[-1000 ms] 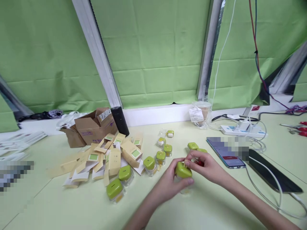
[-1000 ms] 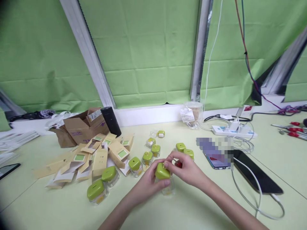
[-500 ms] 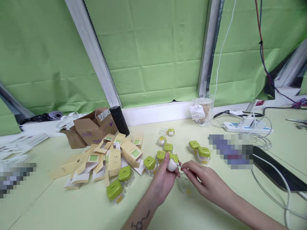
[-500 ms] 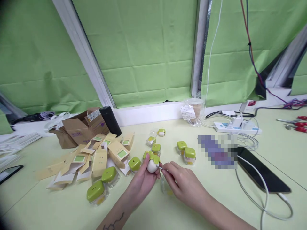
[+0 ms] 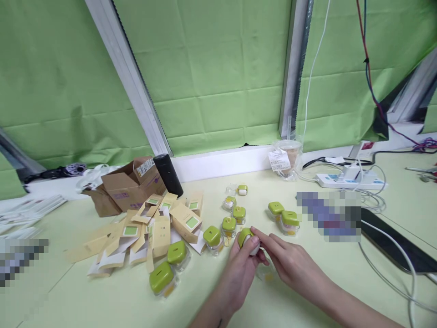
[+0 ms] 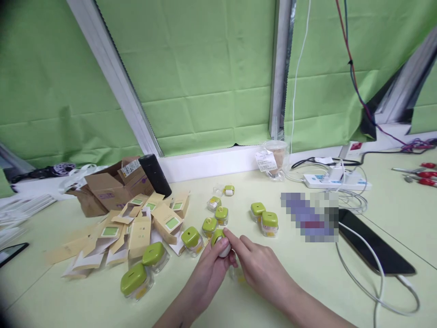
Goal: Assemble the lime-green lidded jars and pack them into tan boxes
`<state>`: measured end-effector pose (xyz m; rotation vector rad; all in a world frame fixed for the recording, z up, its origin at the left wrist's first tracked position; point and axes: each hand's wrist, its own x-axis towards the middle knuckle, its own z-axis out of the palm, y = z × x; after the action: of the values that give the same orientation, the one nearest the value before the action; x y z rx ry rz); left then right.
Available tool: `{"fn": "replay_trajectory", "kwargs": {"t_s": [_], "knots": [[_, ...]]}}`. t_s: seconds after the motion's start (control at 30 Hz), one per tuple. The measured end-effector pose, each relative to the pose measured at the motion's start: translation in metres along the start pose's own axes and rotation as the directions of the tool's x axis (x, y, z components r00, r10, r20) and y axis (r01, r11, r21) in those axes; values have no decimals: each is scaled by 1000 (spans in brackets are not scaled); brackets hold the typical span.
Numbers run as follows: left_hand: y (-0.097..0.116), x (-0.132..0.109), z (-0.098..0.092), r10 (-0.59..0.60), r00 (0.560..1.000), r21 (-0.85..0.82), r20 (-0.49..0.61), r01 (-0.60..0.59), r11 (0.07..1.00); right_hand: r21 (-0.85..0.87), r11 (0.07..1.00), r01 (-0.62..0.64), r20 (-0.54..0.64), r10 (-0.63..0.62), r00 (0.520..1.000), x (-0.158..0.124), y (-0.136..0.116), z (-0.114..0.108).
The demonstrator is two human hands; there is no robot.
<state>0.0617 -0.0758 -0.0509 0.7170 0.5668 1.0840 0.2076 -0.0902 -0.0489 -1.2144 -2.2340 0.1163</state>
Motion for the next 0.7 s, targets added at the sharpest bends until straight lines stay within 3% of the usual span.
{"fn": "replay_trajectory", "kwargs": {"t_s": [0.13,0.33,0.7], "knots": [[4,-3,6,9,1000,-22,2,-9,1000,-46,995,87,-9,-88,996,0,3,-3],[9,-7,12,-26,1000,-63,1,26,998,81,988,129,-37,-126,991,0,4,-6],[13,19,41,-164,974,-234,-155,124,964,191,982,14,-46,-5,999,5,22,-12]]}}
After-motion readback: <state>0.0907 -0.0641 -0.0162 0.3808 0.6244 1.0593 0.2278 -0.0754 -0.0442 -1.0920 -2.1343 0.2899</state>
